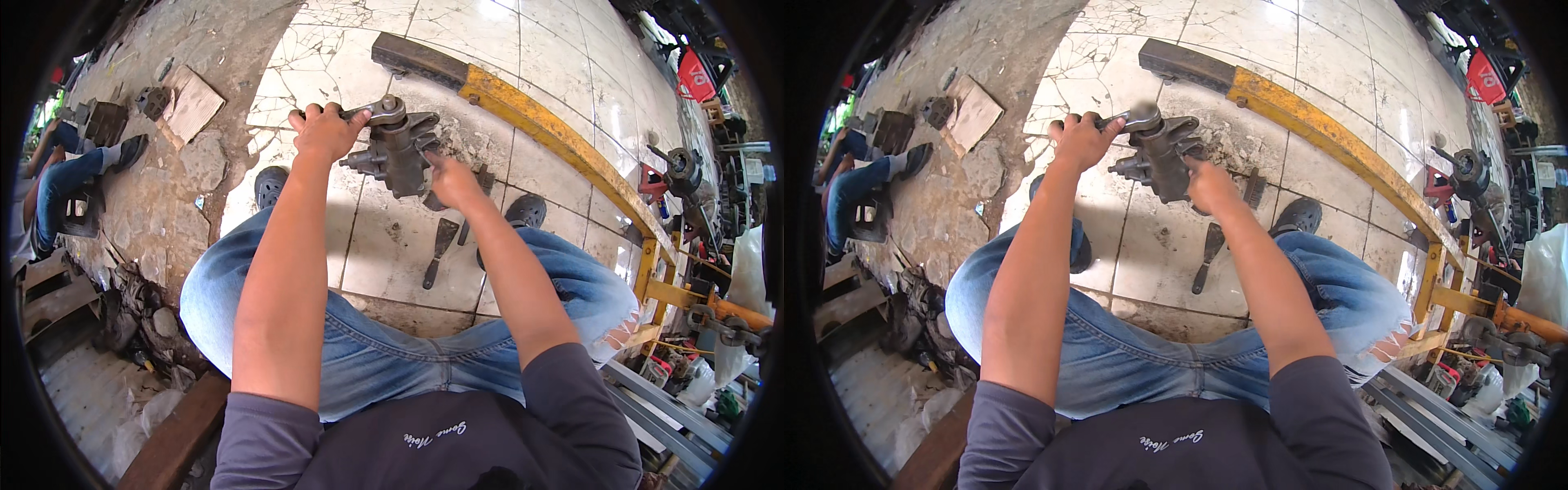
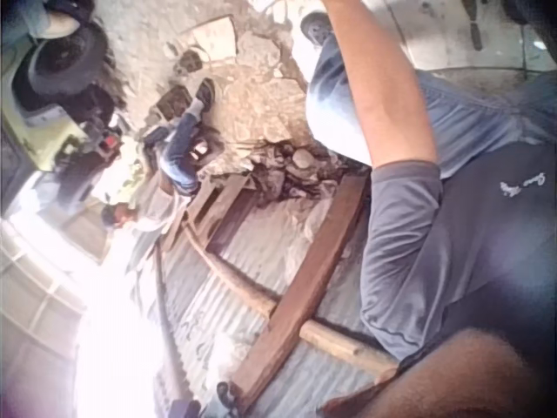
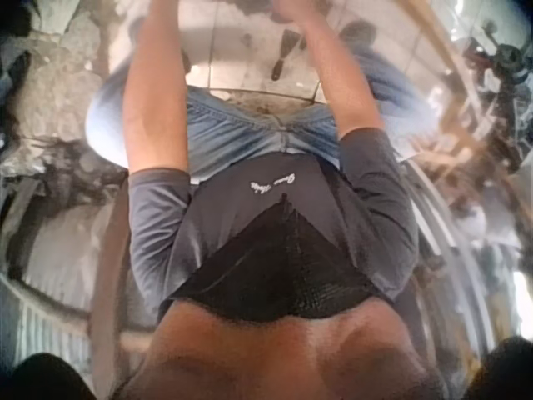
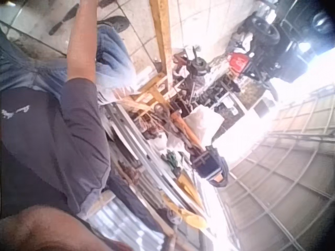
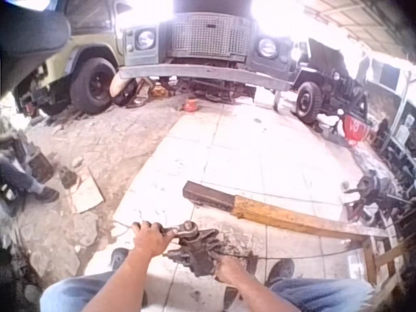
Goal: The person sits on the floor and uses a hammer and a wrench to repeatedly strike and adjust a metal mechanical component. They hold the part steady with one hand while striking it with the other, occasionally repositioning the tool.
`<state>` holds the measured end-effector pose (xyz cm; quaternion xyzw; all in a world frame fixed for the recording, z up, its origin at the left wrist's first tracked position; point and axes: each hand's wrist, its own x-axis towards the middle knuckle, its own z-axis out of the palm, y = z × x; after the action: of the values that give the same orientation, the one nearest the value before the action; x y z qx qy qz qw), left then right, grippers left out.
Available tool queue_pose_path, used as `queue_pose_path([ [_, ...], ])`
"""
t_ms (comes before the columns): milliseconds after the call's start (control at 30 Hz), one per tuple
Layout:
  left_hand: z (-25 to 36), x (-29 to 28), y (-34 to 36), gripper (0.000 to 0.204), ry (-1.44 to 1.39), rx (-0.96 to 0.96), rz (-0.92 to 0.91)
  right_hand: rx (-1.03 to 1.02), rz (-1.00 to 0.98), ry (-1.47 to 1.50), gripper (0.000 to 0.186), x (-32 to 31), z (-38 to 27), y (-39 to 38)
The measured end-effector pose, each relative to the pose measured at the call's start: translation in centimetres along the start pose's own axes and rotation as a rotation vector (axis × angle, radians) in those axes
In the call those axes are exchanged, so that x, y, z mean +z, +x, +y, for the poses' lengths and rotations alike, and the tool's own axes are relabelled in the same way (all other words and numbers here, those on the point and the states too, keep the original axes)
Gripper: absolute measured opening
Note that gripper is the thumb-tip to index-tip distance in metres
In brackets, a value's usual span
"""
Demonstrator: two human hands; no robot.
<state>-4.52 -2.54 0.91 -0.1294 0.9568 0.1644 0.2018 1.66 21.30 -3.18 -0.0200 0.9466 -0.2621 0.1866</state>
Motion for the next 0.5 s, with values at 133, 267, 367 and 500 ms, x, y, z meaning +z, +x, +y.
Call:
queue_pose_path([
  [133,0.1,0.0,-0.3,0.074,-0.023,-0.003,0.043,0.005,-0.066,0.032,0.035,-2.6,1.7,0.9],
  [267,-0.9,1.3,0.4,0.084,-0.076,0.069,0.119,0.032,0.026,0.039,0.036,-2.1,1.3,1.3],
  [367,-1.3,1.6,1.1,0.084,0.012,0.111,0.126,-0.057,-0.128,0.048,0.035,0.9,2.4,0.4],
  [500,-0.7,1.1,0.5,0.08,0.018,0.08,0.119,0.026,-0.289,0.043,0.035,-1.0,5.3,-0.4],
])
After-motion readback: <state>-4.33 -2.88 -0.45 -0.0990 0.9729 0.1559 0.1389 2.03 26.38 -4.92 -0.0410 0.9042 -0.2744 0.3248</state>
